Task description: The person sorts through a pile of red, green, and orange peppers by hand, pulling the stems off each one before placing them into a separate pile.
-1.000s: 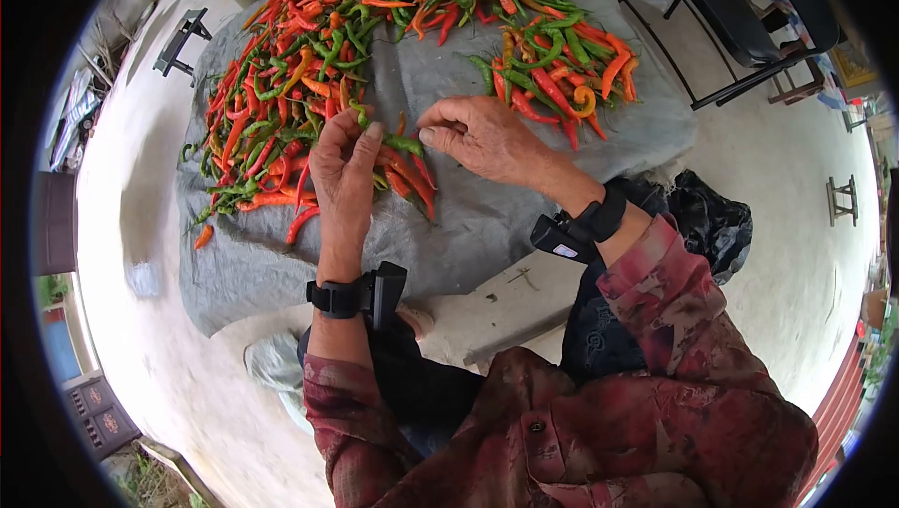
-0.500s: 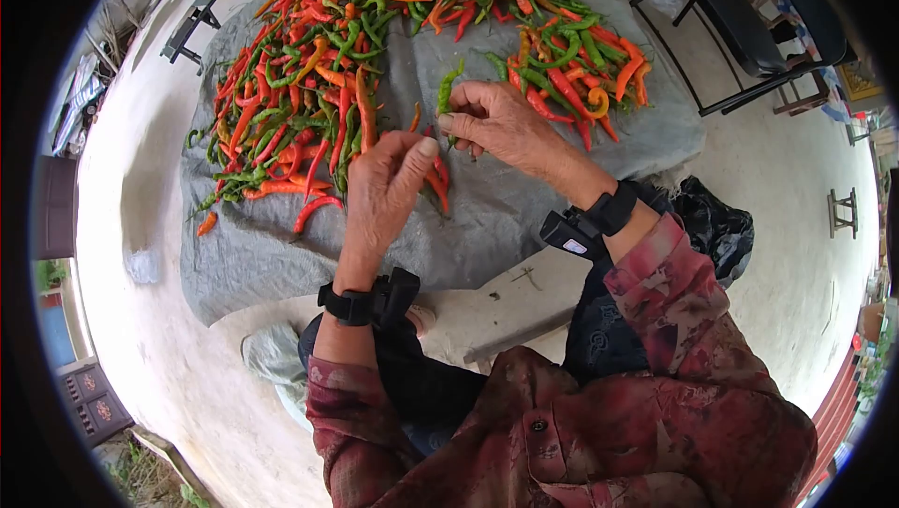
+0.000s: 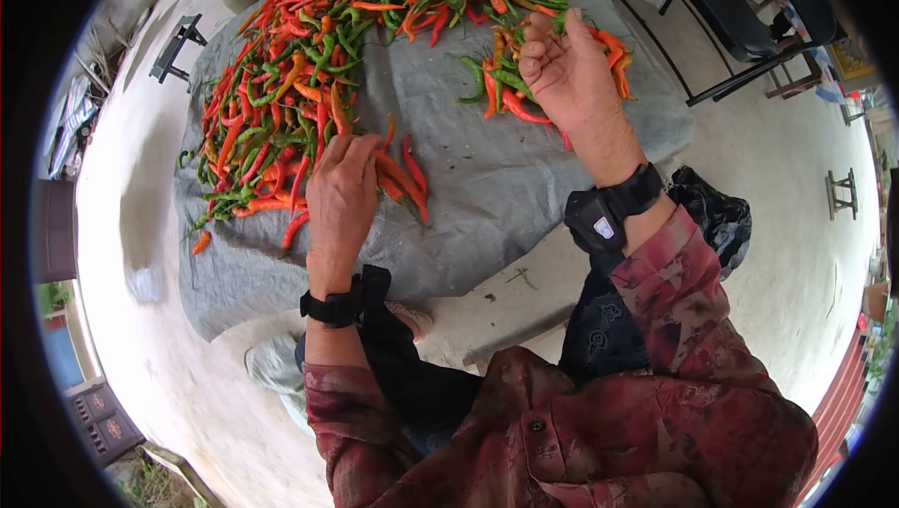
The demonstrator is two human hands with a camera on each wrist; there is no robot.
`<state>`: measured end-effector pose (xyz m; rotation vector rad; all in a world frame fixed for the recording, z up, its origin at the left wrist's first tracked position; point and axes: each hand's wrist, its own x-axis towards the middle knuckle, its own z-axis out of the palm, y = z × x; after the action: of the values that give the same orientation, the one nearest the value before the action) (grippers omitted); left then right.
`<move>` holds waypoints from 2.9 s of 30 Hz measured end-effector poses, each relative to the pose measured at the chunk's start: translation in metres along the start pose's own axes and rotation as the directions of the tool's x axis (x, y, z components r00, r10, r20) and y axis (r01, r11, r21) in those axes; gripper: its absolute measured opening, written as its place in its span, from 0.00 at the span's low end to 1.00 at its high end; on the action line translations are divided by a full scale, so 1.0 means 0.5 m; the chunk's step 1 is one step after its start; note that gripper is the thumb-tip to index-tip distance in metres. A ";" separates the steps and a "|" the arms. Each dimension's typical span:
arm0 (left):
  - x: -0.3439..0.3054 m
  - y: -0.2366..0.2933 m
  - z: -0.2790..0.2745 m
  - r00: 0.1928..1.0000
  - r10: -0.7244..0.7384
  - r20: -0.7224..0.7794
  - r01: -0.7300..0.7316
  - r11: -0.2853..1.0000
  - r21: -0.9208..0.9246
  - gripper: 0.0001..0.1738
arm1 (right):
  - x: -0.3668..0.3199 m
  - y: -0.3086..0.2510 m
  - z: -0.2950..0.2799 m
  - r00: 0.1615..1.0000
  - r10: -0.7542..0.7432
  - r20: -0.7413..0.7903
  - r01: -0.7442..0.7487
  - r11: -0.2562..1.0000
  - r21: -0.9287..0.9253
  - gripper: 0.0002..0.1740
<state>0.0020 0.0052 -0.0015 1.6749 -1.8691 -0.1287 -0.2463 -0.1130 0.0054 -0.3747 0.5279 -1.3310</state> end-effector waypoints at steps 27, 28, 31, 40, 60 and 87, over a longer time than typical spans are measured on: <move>-0.010 -0.036 -0.028 0.993 -0.049 -0.106 0.067 0.982 0.177 0.10 | -0.066 0.093 0.048 0.777 0.504 0.377 0.287 0.250 -0.925 0.15; -0.010 -0.032 -0.028 0.990 -0.087 -0.106 0.099 0.989 0.110 0.09 | -0.066 0.087 0.045 0.781 0.498 0.377 0.275 0.268 -0.923 0.15; -0.009 -0.027 -0.017 0.985 -0.109 -0.136 0.115 0.993 0.035 0.09 | -0.072 0.039 0.062 0.830 0.505 0.236 0.182 0.155 -0.971 0.15; -0.011 -0.007 0.040 0.999 -0.004 0.034 -0.002 0.987 0.163 0.16 | -0.027 -0.052 -0.023 0.642 -0.447 0.623 0.490 -0.386 -0.782 0.09; -0.001 0.017 0.035 0.955 -0.256 0.150 0.285 0.649 -0.705 0.07 | -0.104 0.152 0.032 0.783 0.389 0.485 0.452 0.178 -0.874 0.21; -0.033 0.036 0.054 0.989 -0.065 0.134 0.070 0.997 -0.037 0.12 | -0.047 0.016 0.008 0.765 -0.343 0.545 0.465 -0.290 -0.836 0.17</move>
<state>-0.0268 0.0150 -0.0211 1.7391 -1.8929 -0.3116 -0.2408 -0.0885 0.0080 -2.1815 1.4478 -1.2552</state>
